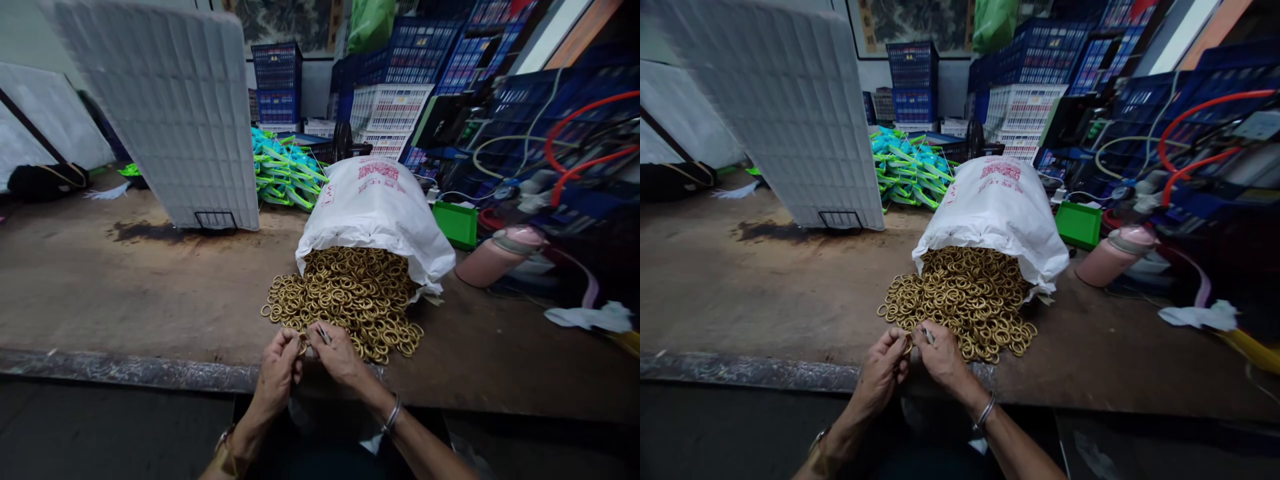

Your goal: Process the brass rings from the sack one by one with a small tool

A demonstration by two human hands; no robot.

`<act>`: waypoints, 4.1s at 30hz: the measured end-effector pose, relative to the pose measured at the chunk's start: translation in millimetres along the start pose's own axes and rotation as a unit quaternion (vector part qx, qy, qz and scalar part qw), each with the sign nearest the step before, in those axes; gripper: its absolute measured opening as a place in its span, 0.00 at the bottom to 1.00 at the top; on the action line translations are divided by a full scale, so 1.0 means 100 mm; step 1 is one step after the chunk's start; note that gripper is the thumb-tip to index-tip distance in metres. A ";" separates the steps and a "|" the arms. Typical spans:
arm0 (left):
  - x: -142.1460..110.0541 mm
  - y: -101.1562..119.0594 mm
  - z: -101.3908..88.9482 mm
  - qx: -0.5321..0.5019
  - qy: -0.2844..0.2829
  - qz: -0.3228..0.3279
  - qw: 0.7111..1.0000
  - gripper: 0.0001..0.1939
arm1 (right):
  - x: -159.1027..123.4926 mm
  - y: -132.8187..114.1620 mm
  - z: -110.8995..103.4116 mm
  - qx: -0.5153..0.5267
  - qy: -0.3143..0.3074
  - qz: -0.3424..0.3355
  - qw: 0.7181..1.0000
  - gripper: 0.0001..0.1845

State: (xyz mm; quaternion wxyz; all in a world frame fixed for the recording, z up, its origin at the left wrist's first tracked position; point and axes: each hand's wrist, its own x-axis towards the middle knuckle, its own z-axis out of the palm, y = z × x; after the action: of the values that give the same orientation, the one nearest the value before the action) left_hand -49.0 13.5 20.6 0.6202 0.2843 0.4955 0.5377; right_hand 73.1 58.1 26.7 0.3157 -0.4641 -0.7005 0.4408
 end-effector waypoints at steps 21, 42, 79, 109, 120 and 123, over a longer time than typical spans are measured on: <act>-0.03 -0.03 0.03 0.002 -0.043 -0.024 0.999 0.15 | 0.02 -0.04 -0.03 -0.004 -0.009 0.024 1.000 0.16; -0.06 0.01 0.01 -0.094 -0.062 -0.003 0.994 0.16 | -0.08 -0.05 -0.01 -0.159 -0.006 -0.026 0.987 0.07; -0.18 0.01 -0.04 -0.018 -0.058 0.029 0.998 0.14 | -0.05 0.03 -0.04 -0.336 -0.064 0.014 0.940 0.08; 0.07 -0.01 -0.16 -0.137 0.013 -0.003 0.990 0.14 | 0.37 0.04 0.03 -0.162 0.036 0.050 0.985 0.05; 0.04 0.04 0.12 0.095 0.054 0.118 0.987 0.11 | 0.04 0.00 0.03 0.212 0.010 0.133 0.968 0.13; 0.05 0.00 0.08 0.209 0.048 0.226 0.950 0.07 | 0.03 0.02 -0.04 0.144 0.015 0.105 0.984 0.14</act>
State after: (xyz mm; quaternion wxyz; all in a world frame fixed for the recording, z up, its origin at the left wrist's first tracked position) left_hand -42.4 19.7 21.8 0.3843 0.4862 0.5486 0.5613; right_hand 76.4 62.6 26.8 0.3422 -0.4911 -0.5722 0.5607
